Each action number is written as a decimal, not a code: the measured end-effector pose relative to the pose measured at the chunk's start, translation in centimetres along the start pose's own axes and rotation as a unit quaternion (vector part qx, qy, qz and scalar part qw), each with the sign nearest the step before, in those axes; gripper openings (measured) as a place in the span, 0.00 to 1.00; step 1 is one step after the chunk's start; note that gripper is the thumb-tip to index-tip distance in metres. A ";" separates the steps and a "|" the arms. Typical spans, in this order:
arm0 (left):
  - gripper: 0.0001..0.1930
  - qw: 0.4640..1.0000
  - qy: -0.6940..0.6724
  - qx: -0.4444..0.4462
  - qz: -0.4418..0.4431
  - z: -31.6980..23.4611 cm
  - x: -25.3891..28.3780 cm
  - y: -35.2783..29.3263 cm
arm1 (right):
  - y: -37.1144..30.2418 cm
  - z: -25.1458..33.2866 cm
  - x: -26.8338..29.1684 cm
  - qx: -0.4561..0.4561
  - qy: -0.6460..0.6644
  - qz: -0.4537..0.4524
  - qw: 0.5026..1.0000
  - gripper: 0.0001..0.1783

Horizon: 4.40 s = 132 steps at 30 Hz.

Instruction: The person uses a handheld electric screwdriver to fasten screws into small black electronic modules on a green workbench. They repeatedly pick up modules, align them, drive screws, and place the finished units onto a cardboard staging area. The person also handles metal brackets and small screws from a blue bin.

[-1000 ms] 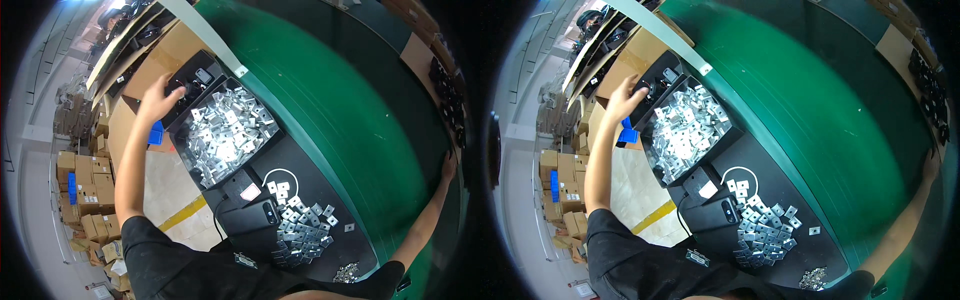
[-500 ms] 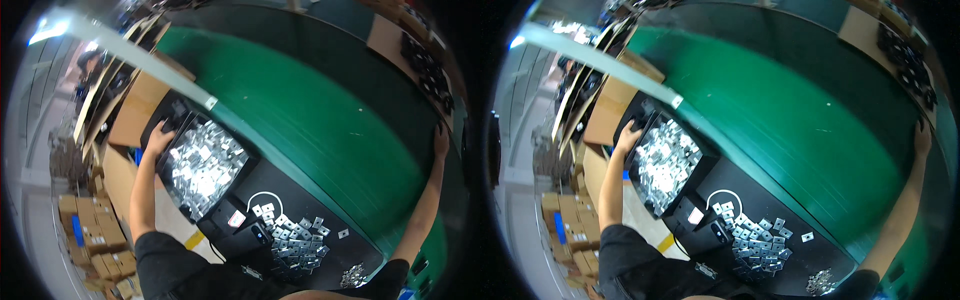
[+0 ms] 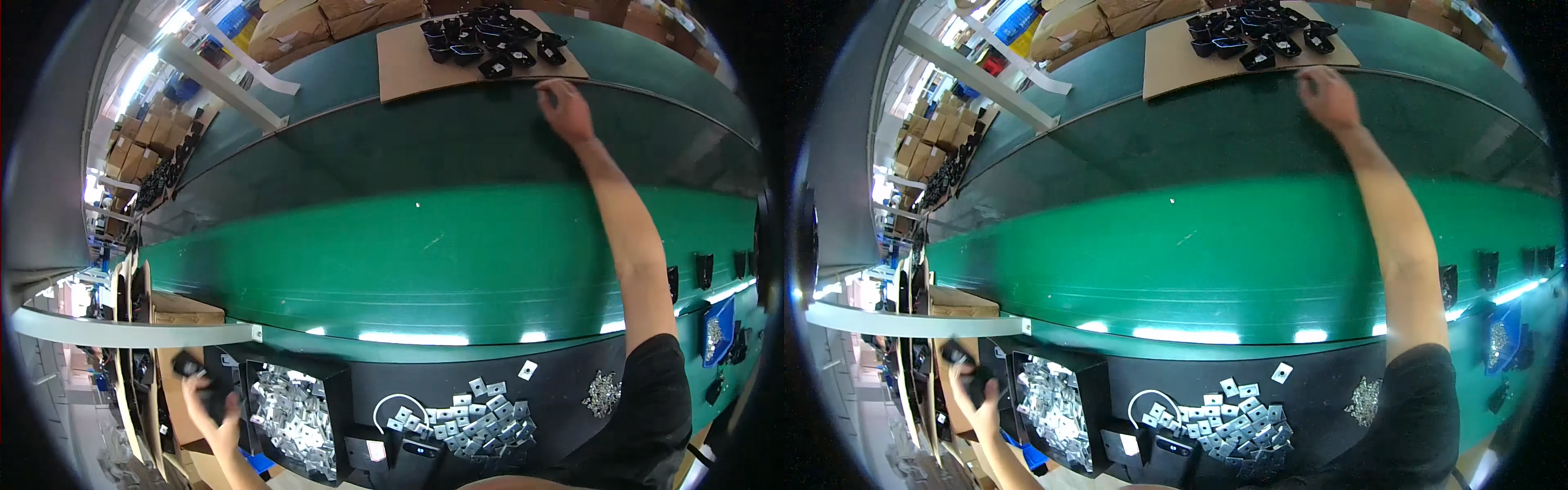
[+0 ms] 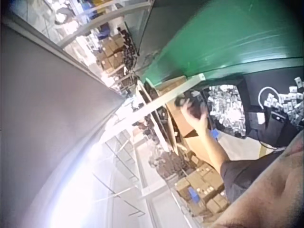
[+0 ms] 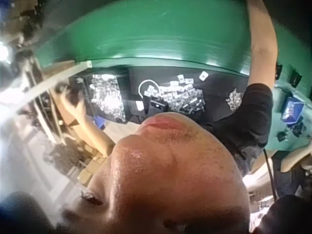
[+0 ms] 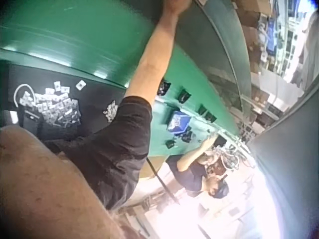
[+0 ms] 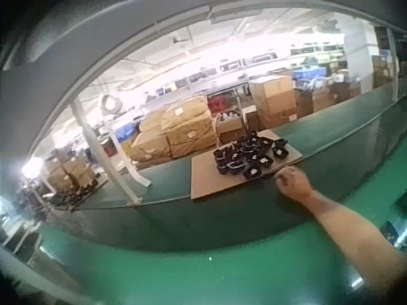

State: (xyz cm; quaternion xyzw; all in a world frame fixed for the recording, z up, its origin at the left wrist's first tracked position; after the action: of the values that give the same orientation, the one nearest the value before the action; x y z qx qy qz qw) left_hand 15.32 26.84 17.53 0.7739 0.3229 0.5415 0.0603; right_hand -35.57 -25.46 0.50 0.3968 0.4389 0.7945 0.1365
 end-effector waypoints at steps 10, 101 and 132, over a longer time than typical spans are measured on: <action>0.23 0.886 -0.079 -0.363 0.277 -19.9 -25.8 9.1 | -5.8 30.1 -7.9 -0.256 0.598 0.520 0.554 0.24; 0.45 0.924 -0.219 -0.287 0.125 -10.9 -34.2 17.5 | -2.2 24.4 -22.1 -0.426 0.478 0.322 0.698 0.15; 0.04 0.949 0.034 -0.298 0.100 -1.6 -4.6 4.7 | -2.0 22.6 -20.5 0.091 -0.019 0.279 0.956 0.24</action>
State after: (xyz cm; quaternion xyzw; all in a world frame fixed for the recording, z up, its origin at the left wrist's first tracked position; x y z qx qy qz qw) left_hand 15.01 20.18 16.55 0.7303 0.0700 0.6420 0.2226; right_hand -5.58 -22.62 -4.81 0.5297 0.3786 0.7496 -0.1193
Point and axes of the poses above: each hand's wrist, its own y-axis towards the middle knuckle, its own x-axis out of the back of the hand, z = x × y, the point moved 9 cm from there along y, towards the middle knuckle, and after that the axes turned 6 degrees about -z, right-handed, at the moved point
